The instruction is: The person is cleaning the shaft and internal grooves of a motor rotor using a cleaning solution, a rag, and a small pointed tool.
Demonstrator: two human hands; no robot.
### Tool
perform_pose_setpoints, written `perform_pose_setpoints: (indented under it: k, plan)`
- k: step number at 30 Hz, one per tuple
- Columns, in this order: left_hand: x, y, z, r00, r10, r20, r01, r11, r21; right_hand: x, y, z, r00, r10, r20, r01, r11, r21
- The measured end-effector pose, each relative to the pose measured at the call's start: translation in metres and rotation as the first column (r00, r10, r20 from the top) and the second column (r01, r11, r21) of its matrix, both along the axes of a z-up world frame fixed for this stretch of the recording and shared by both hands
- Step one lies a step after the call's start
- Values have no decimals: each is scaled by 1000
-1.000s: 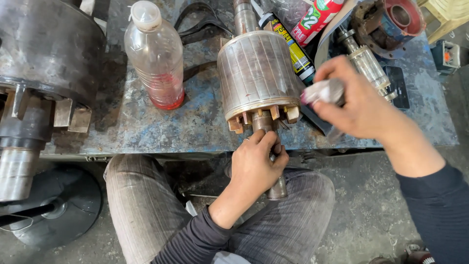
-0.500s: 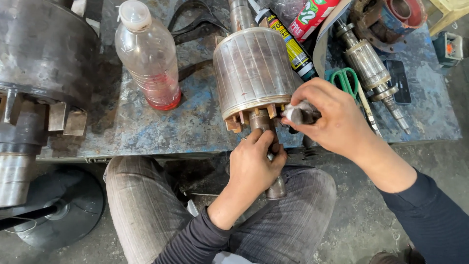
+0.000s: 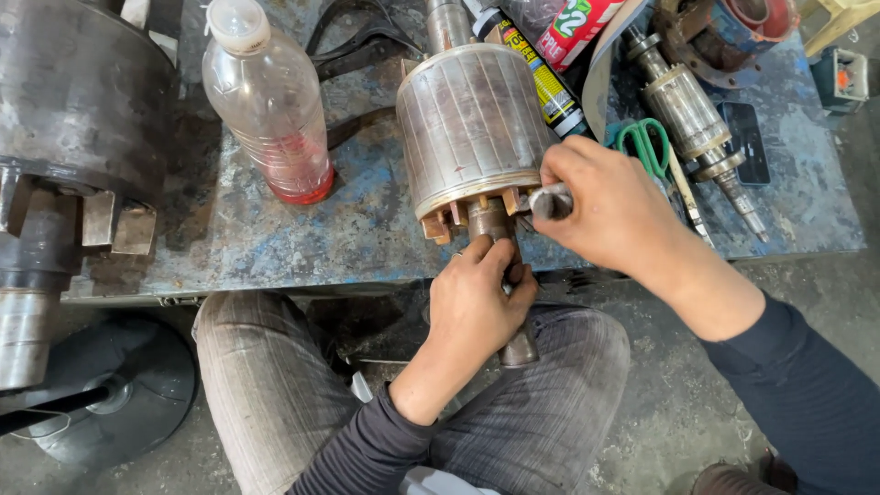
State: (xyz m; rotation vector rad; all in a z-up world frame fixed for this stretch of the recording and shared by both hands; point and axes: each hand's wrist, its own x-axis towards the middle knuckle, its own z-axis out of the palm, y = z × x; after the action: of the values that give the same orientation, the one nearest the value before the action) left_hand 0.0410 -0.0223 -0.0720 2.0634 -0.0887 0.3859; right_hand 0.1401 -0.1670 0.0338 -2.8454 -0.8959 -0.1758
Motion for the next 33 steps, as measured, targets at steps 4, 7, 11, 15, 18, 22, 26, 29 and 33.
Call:
perform_pose_setpoints:
  k: [4, 7, 11, 15, 18, 22, 26, 29, 33]
  plan:
    - [1, -1, -3, 999, -41, -33, 41, 999, 13, 10, -11, 6, 999, 33, -17, -33, 999, 10]
    - [3, -5, -7, 999, -48, -19, 48, 999, 5, 9, -19, 14, 997, 68, -23, -67, 997, 38]
    - [5, -10, -10, 999, -49, -23, 49, 999, -6, -5, -20, 34, 992, 117, -45, -108, 980, 169]
    - [6, -12, -8, 999, -41, -30, 41, 999, 16, -4, -22, 6, 982, 166, 87, -177, 973, 149]
    - [5, -10, -5, 999, -47, -15, 48, 999, 18, 0, -15, 12, 984, 140, 109, -149, 985, 82]
    - [7, -7, -10, 999, -47, 10, 47, 998, 44, -6, 2, 35, 999, 35, 1, -35, 999, 33]
    - [4, -3, -8, 998, -57, 4, 57, 998, 1, 0, 11, 37, 992, 16, -128, -10, 999, 48]
    - [1, 2, -1, 998, -64, 6, 64, 998, -30, 2, 15, 39, 987, 22, -159, -17, 999, 31]
    - [1, 3, -1, 998, -46, 42, 48, 998, -47, -6, 22, 52, 975, 24, -221, -21, 1000, 15]
